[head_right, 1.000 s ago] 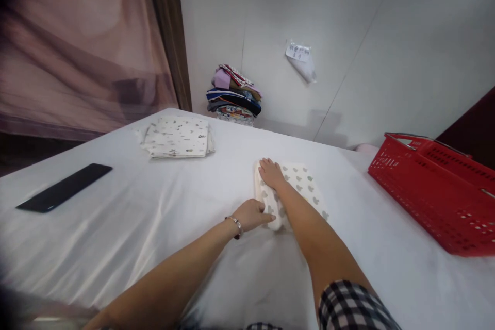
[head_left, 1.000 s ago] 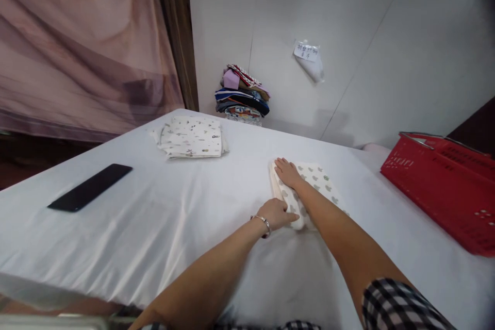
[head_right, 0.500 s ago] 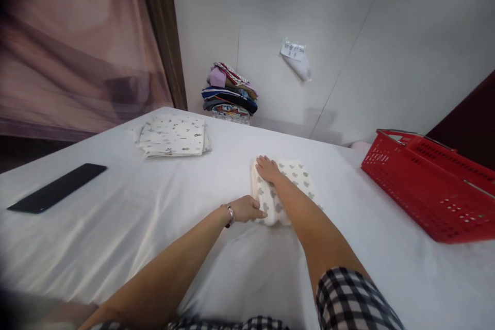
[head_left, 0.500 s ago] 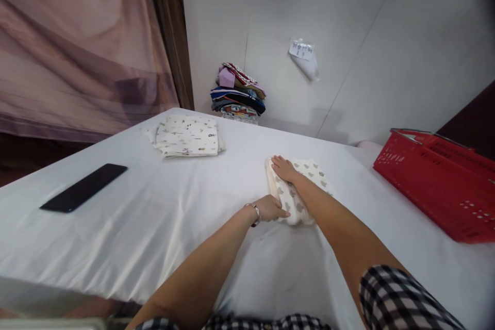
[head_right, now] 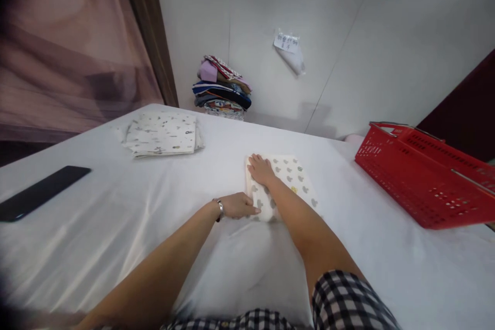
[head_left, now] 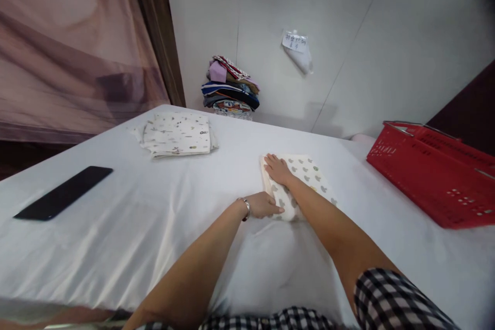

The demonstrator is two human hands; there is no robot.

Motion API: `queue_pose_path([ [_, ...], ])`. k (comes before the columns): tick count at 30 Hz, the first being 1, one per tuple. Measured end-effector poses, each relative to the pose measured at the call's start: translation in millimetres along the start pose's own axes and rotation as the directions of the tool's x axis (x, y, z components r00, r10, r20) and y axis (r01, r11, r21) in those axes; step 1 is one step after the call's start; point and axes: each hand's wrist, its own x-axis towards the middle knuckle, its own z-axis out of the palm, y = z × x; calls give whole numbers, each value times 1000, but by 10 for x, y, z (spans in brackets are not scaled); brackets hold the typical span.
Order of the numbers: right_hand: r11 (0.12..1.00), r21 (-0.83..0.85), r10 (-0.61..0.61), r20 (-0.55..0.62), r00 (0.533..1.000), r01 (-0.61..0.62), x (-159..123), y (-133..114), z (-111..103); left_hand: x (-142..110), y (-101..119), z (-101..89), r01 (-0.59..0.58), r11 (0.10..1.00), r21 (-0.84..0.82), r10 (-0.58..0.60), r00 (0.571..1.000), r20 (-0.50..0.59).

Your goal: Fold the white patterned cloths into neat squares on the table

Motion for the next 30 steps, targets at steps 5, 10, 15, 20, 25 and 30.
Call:
queue_pose_path([
  [5, 1000, -15, -13, -33, 999, 13, -33, -27, -26, 48, -64, -93, 51, 995, -83, -77, 933, -352],
  [10, 1000, -10, -30, -62, 998, 29, -11, -35, -15, 152, -78, 122, -134, 932, 336, 353, 541, -763],
  [15, 992, 114, 46, 10, 999, -47, 7, 29, -148, 212, -95, 302, -219, 810, 545, 542, 636, -550],
  [20, 985, 103, 146, -86, 985, -137, -258, 346, -352, 231, -106, 259, -179, 847, 500, 476, 675, -564],
  [25, 951, -74, 291, -115, 950, -300, -493, 760, -279, 235, -49, 256, -151, 869, 472, 433, 694, -575],
  [30, 937, -138, 315, -55, 948, -319, -454, 823, -251, 231, -35, 263, -141, 873, 467, 424, 693, -583],
])
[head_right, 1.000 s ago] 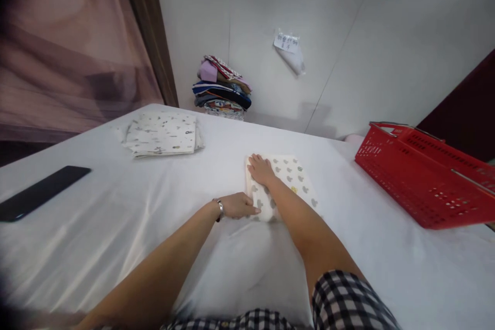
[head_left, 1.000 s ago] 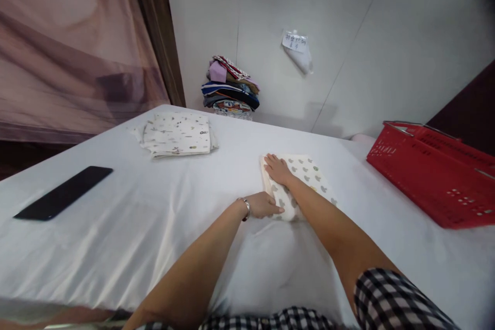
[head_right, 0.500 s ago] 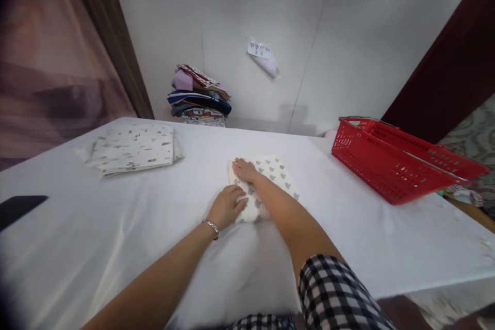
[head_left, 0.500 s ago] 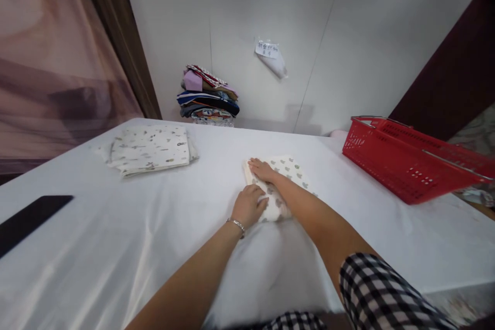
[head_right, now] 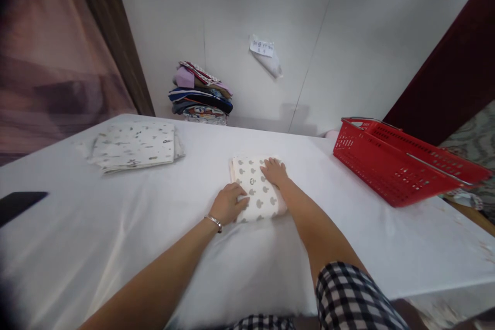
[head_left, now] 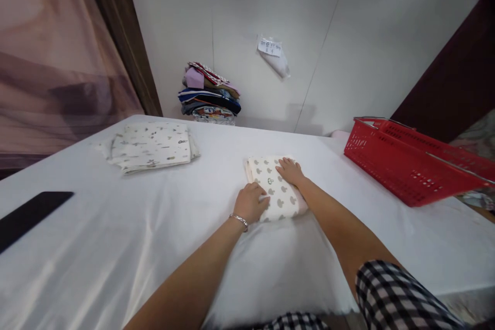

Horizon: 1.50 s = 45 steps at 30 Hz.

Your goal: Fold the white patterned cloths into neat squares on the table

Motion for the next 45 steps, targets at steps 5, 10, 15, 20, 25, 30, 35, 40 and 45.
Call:
queue_pose_path([
  [5, 998, 61, -14, -36, 999, 16, -143, 140, -104, -11, -19, 4, 2, 999, -32, -2, 1000, -12],
  [10, 988, 137, 78, -77, 994, -67, -407, 469, 48, 3, -2, 17, 21, 999, -50, -22, 1000, -20],
  [15, 975, 209, 86, -56, 995, -73, -433, 550, 132, -19, -22, 47, 1, 995, -100, -6, 999, -50],
  [20, 987, 149, 74, -76, 994, -62, -484, 446, 4, -45, -118, 57, -40, 968, -247, 0, 987, -160],
  [25, 983, 182, 11, -115, 993, 10, -672, 10, -106, 5, -213, 21, 280, 895, -347, -349, 924, -154],
  [30, 951, 274, -137, -50, 989, 145, -801, -527, -91, 21, -240, -13, 365, 868, -337, -399, 916, -34],
  [35, 959, 136, -236, -95, 967, 248, -850, -694, 53, 4, -227, 6, 264, 943, -203, -274, 961, -22],
  [40, 961, 147, -224, -93, 970, 236, -845, -646, 102, -2, -217, 22, 273, 945, -179, -281, 959, -26],
  [45, 945, 240, -197, -122, 973, 221, -704, -667, 24, -6, -205, 33, 270, 952, -140, -277, 961, -27],
])
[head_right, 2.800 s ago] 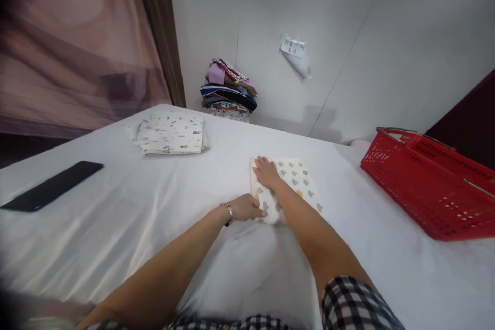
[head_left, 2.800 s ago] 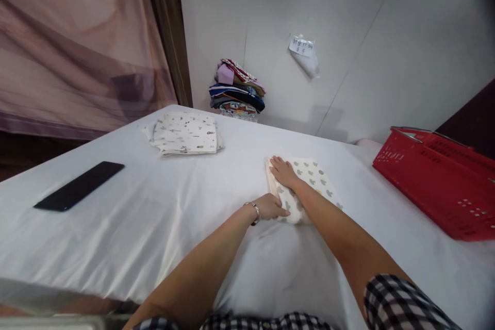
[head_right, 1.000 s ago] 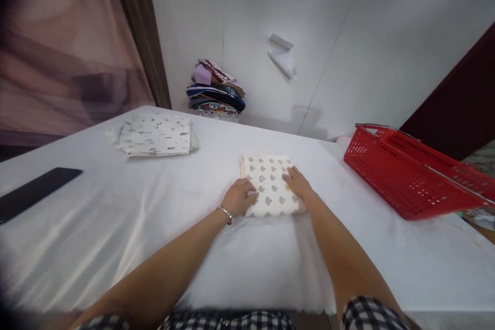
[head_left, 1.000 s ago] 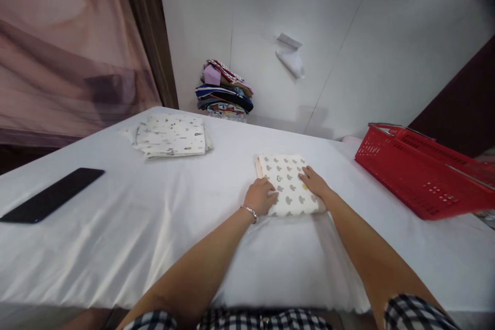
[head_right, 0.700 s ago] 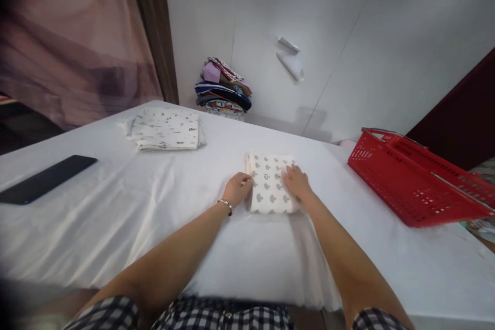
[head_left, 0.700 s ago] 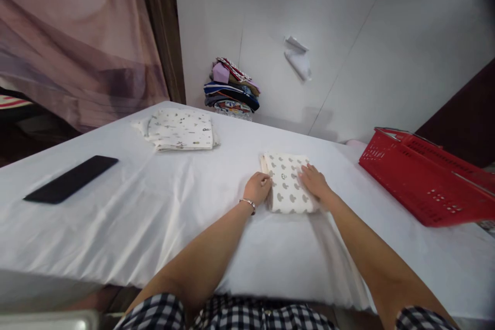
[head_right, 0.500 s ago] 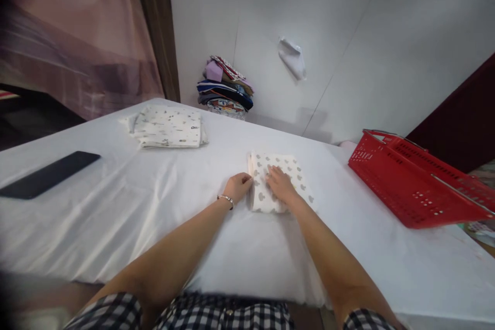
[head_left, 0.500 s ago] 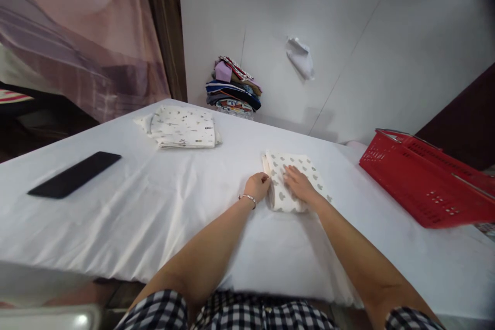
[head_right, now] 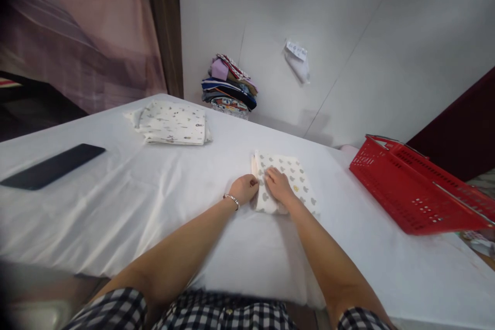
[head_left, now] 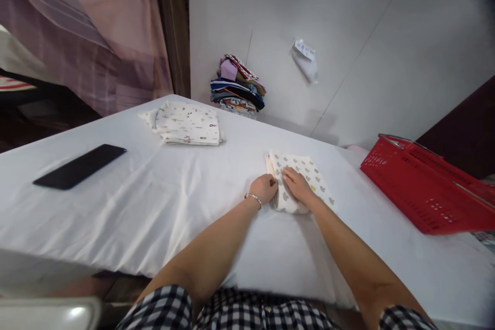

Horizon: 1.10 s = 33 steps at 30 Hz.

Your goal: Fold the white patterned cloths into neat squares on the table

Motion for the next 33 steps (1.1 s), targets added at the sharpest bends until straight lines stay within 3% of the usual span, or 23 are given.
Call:
queue_pose_path([
  [5, 999, -17, -51, -6, 999, 50, 192, -87, 66, -2, -2, 4, 0, 1000, 17, 0, 1000, -18],
  [11, 996, -68, -64, 17, 998, 65, 189, -135, 187, -4, 36, -19, 59, 998, 22, -58, 998, -26],
  [17, 998, 64, -11, 19, 1000, 10, 167, -144, 106, 19, 20, -34, 96, 995, -14, -96, 995, -28],
  [22, 976, 217, 42, -97, 994, -20, -1, -166, -28, 56, -31, -18, 104, 994, -39, -105, 994, -30],
  [28, 994, 57, -92, -84, 992, 97, -337, -270, 93, 87, -52, -13, 114, 992, -49, -115, 993, -21],
  [33, 991, 7, -131, -82, 988, 132, -402, -310, 200, 93, -75, -23, 104, 993, -61, -104, 995, 9],
])
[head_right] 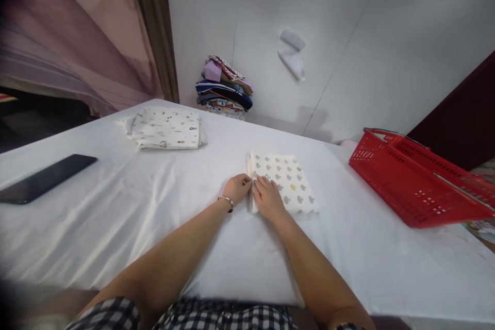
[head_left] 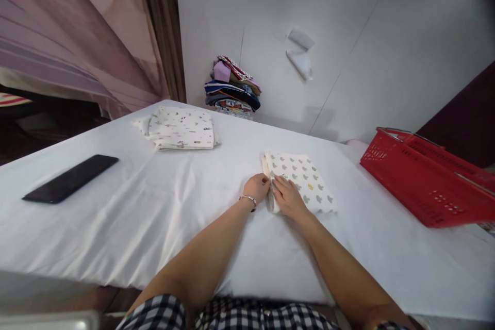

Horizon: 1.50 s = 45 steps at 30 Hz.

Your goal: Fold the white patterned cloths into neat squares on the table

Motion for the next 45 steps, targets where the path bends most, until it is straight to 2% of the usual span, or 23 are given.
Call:
queue_pose_path([
  [3, 997, 72, 23, -19, 1000, -22, -8, -11, -53, -4, -1, -14, -21, 1000, -9, 22, 1000, 5],
  [6, 994, 103, 48, -102, 994, -37, -35, 26, -155, -17, 20, -32, -11, 1000, -18, 11, 1000, 1],
  [9, 996, 47, 77, -198, 977, -69, -68, 179, -247, -32, 47, -44, 21, 999, -35, -22, 999, -31],
  [11, 991, -15, 129, -230, 965, -136, -86, 329, -270, -41, 61, -40, 45, 998, -48, -47, 998, -36],
  [14, 967, -86, 222, -176, 959, -240, -95, 530, -242, -60, 76, -18, 50, 997, -52, -51, 999, -14],
  [18, 964, -103, 238, -76, 968, -245, -77, 660, -213, -103, 97, 1, 32, 998, -53, -32, 999, -9],
  [20, 962, -114, 237, -91, 967, -247, -79, 726, -262, -124, 118, -7, 47, 995, -88, -48, 999, -12],
  [23, 931, -140, 310, -180, 933, -336, -136, 909, -405, -135, 156, -22, 117, 976, -185, -119, 993, 2],
  [26, 868, -96, 461, -209, 862, -487, -249, 1151, -524, -115, 185, -22, 245, 908, -341, -230, 970, 83],
  [28, 796, -40, 594, -141, 792, -604, -329, 1280, -546, -94, 192, -17, 321, 839, -439, -282, 947, 154],
  [30, 744, 8, 666, -88, 741, -668, -389, 1356, -531, -74, 194, -15, 377, 778, -503, -313, 926, 210],
  [34, 745, 47, 667, -89, 740, -666, -412, 1381, -492, -45, 191, -31, 458, 688, -563, -348, 889, 298],
  [37, 720, 46, 694, -61, 718, -692, -368, 1379, -510, -31, 186, -54, 505, 638, -582, -338, 862, 378],
  [40, 708, 89, 704, -7, 710, -701, -320, 1434, -584, -42, 201, -68, 528, 604, -597, -281, 842, 460],
  [43, 729, 203, 670, -16, 742, -654, -294, 1597, -730, -111, 259, -42, 557, 552, -620, -212, 814, 541],
  [45, 734, 273, 658, -57, 751, -622, -291, 1764, -856, -192, 317, 0, 597, 529, -603, -115, 755, 646],
])
